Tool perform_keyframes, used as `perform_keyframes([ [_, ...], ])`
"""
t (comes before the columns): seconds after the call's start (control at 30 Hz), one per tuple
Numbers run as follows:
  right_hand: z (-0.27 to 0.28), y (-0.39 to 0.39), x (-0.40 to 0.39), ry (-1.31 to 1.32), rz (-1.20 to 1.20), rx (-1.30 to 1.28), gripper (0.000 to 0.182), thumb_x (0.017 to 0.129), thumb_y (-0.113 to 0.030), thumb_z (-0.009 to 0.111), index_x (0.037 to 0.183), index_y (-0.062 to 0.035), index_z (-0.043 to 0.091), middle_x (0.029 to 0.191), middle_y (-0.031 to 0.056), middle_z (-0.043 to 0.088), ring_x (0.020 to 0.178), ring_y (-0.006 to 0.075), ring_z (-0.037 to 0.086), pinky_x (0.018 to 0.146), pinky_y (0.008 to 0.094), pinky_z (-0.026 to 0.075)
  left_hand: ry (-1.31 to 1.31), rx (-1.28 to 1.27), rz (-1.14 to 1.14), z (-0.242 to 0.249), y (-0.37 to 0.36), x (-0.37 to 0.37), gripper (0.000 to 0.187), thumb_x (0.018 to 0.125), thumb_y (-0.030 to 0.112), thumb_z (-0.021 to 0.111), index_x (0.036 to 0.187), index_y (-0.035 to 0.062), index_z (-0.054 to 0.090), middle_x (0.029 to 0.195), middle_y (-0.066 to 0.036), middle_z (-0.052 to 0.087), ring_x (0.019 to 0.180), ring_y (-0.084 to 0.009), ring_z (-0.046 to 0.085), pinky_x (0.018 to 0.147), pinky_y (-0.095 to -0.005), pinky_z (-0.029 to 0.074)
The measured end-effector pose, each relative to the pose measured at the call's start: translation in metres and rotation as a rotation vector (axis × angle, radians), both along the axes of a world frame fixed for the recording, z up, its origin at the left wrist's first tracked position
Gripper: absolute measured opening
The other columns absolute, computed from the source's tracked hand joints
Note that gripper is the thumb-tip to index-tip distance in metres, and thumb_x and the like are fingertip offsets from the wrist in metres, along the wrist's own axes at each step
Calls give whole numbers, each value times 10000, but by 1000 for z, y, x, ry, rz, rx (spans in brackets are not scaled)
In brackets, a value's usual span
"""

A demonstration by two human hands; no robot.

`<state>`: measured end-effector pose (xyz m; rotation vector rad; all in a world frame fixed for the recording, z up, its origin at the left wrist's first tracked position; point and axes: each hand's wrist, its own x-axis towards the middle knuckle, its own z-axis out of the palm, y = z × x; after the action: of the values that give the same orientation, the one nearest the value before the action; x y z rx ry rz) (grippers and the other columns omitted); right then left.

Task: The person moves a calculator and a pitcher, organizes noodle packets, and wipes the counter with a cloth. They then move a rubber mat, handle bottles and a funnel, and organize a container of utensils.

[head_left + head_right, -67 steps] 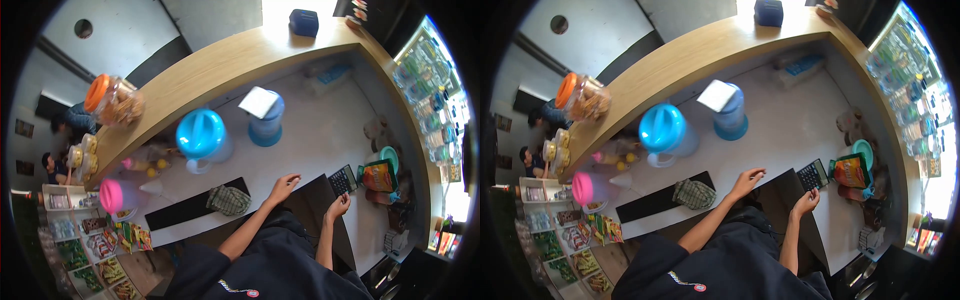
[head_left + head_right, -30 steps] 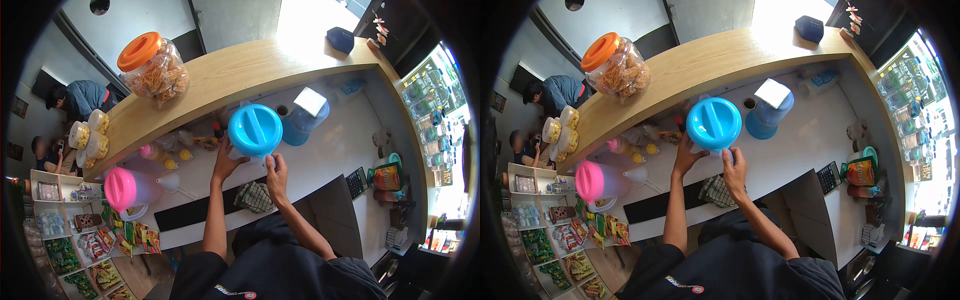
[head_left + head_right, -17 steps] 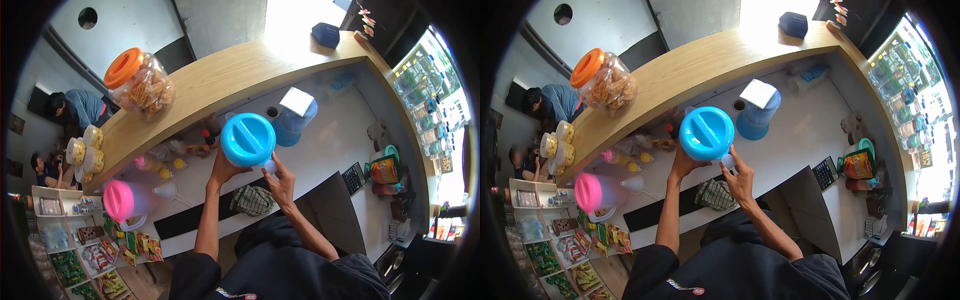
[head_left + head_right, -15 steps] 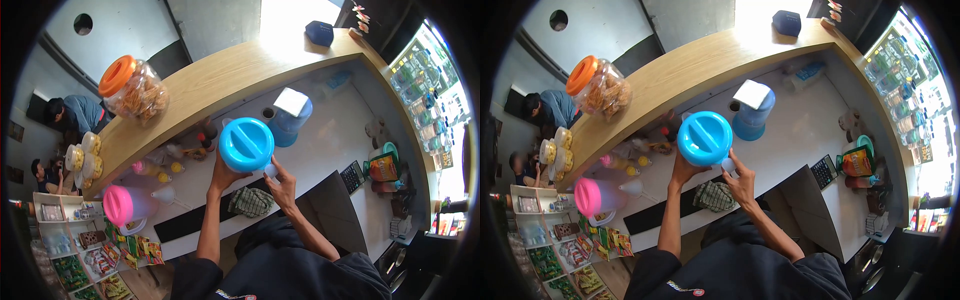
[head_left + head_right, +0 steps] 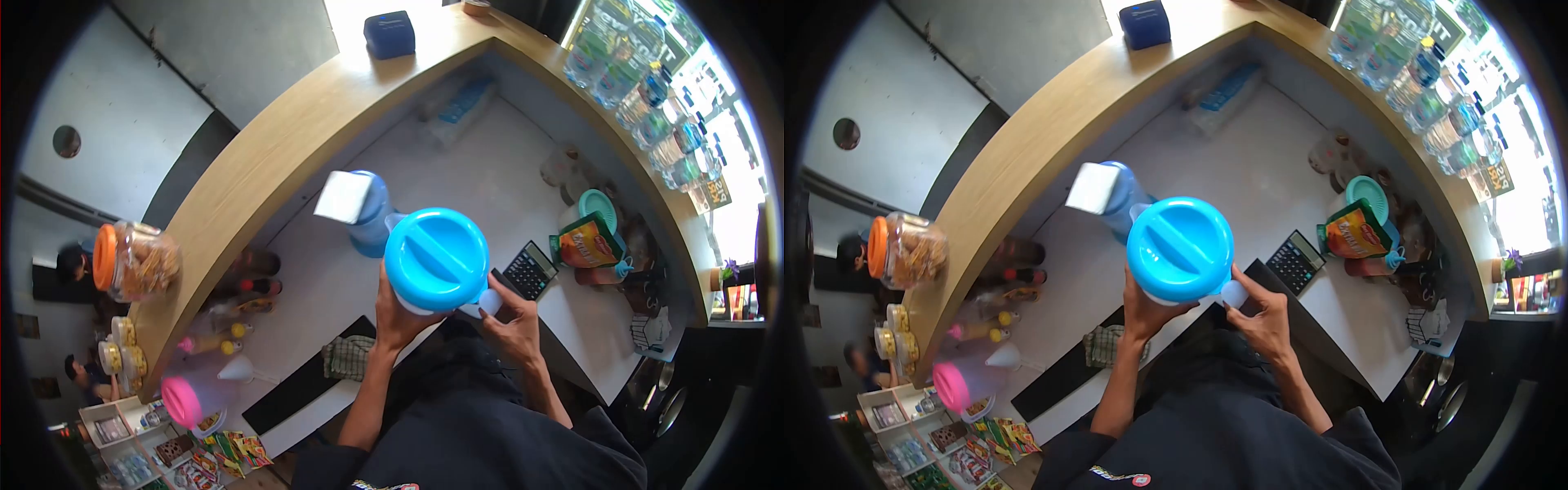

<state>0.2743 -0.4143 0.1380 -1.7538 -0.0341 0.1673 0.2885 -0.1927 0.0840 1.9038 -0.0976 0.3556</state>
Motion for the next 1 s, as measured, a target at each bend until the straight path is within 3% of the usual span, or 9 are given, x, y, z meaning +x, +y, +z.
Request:
perform_keyframes([
  [0.03, 0, -13, 9, -21, -30, -21, 599, 822, 83, 694, 1406, -12, 599, 995, 8, 699, 892, 65, 629, 847, 241, 517, -21, -11, -27, 0, -15, 18, 1305, 526, 308, 1020, 1539, 37, 242, 1423, -193, 521, 1289, -358, 569, 1061, -466, 507],
  [0.1, -6, -37, 30, -33, -92, -18, 641, 794, 66, 663, 1423, -22, 582, 1119, 75, 726, 976, 106, 657, 913, 268, 514, -42, -35, -105, 5, -39, 56, 1288, 529, 310, 1018, 1533, 33, 260, 1428, -194, 526, 1283, -356, 578, 1050, -465, 514],
  [0.33, -36, -99, 128, -163, -285, 16, 613, 857, 62, 702, 1445, 22, 530, 1351, 149, 639, 1176, 187, 639, 1037, 320, 494, 15, -8, -263, 2, -112, 190, 1269, 461, 192, 1020, 1503, 76, 305, 1365, -194, 580, 1255, -389, 592, 1030, -487, 514],
  [0.53, -55, -126, 193, -186, -406, 79, 603, 863, 77, 686, 1442, 43, 520, 1376, 162, 622, 1213, 196, 621, 1047, 322, 496, -30, 8, -394, -13, -151, 277, 1257, 427, 205, 1019, 1482, 116, 342, 1370, -168, 572, 1284, -391, 564, 1089, -499, 494],
  [0.77, -63, -146, 213, -146, -496, 5, 581, 882, 54, 687, 1440, 39, 526, 1332, 140, 655, 1087, 166, 665, 944, 289, 534, 10, -6, -458, -22, -181, 309, 1246, 400, 203, 1015, 1465, 165, 371, 1414, -134, 552, 1319, -393, 530, 1132, -520, 466],
  [1.0, -68, -144, 213, -198, -549, 8, 564, 905, 36, 683, 1445, 41, 522, 1358, 154, 626, 1146, 188, 640, 974, 317, 522, -20, -32, -448, -19, -187, 301, 1269, 443, 176, 1006, 1515, 162, 327, 1477, -165, 503, 1362, -399, 492, 1162, -508, 432],
])
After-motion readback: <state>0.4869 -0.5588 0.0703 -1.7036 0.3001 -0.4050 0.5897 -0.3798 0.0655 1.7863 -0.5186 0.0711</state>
